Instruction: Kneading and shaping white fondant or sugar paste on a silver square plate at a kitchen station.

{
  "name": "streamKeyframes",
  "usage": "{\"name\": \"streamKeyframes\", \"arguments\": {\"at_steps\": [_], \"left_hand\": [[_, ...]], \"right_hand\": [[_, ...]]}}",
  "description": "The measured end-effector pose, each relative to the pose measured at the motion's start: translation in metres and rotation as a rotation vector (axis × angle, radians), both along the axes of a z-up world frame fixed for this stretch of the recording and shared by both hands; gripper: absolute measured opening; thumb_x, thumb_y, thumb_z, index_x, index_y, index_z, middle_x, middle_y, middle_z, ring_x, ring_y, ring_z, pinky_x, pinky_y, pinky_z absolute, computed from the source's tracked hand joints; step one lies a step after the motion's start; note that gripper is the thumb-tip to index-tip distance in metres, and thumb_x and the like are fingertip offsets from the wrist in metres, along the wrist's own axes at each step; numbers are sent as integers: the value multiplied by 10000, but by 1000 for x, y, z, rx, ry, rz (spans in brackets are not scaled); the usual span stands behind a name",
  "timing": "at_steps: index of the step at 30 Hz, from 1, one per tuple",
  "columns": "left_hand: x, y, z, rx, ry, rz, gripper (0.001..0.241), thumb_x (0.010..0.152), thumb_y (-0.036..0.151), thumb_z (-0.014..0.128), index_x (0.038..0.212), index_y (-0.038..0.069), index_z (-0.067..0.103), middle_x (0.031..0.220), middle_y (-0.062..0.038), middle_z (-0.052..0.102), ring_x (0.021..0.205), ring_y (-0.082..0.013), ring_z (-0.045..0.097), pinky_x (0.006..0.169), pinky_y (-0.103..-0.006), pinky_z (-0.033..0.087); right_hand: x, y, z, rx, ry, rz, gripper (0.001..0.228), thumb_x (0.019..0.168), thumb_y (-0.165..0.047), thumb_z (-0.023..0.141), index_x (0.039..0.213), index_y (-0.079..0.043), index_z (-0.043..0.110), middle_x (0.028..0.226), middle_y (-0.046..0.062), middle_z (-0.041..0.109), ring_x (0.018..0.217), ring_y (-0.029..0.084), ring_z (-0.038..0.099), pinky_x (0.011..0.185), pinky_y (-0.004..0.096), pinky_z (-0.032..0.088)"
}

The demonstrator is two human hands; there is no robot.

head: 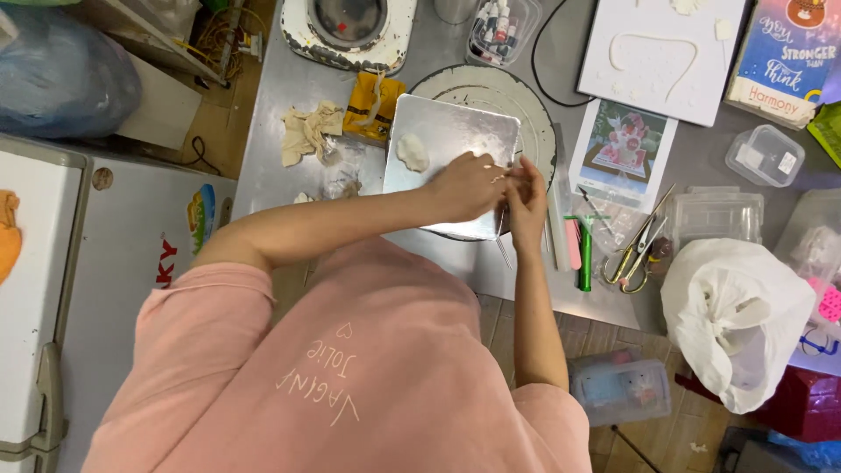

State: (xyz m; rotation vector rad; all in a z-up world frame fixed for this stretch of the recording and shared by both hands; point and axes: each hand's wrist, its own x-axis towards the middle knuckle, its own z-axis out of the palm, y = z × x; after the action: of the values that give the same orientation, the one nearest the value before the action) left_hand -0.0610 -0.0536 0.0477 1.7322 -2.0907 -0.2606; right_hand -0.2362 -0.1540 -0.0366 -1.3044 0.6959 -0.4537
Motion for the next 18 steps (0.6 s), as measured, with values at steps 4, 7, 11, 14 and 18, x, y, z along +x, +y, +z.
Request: {"name": "streamKeyframes", "arguments": {"at_steps": [4, 7, 11, 14, 18], "left_hand": [[-21, -19, -36, -332, -18, -138, 379, 952, 280, 659, 1261, 61, 668, 1446, -119, 554, 1408, -266, 465, 1067, -448, 441], [-23, -25, -42, -377, 59, -210, 496, 997, 335, 623, 1414, 68, 592, 1594, -158, 433, 1519, -296, 358, 1203, -471, 350], [-22, -20, -48, -196, 192, -148, 577, 986, 425, 559, 1425, 51, 547, 1596, -227, 388, 1520, -385, 319, 1212, -537, 270], [-19, -32, -45, -173, 174, -112, 609, 980, 460, 526, 1424, 43, 540, 1597, -232, 395, 1526, -395, 323, 1219, -545, 252], [-30, -49, -42, -139, 215, -93, 636, 963, 511, 513, 1383, 35, 543, 1553, -233, 430, 1499, -395, 343, 1201, -543, 243]], "right_hand": [[6, 15, -25, -350, -58, -439, 301, 1123, -72, 568, 1410, 11, 536, 1336, 137, 625, 1211, 220, 633, 1057, 358, 533], [12, 26, -24, -314, -201, -658, 317, 1119, -140, 471, 1419, -36, 459, 1353, 110, 561, 1257, 222, 596, 1128, 369, 491], [16, 41, -15, -326, -97, -680, 363, 1118, -166, 467, 1445, -25, 395, 1442, 140, 487, 1358, 262, 500, 1187, 407, 414], [21, 38, -11, -338, -90, -696, 428, 1098, -180, 468, 1477, -19, 354, 1484, 149, 430, 1384, 276, 462, 1210, 423, 378], [13, 26, -8, -505, 4, -614, 465, 1100, -194, 449, 1521, -22, 350, 1490, 145, 433, 1396, 284, 464, 1219, 427, 381]]}}
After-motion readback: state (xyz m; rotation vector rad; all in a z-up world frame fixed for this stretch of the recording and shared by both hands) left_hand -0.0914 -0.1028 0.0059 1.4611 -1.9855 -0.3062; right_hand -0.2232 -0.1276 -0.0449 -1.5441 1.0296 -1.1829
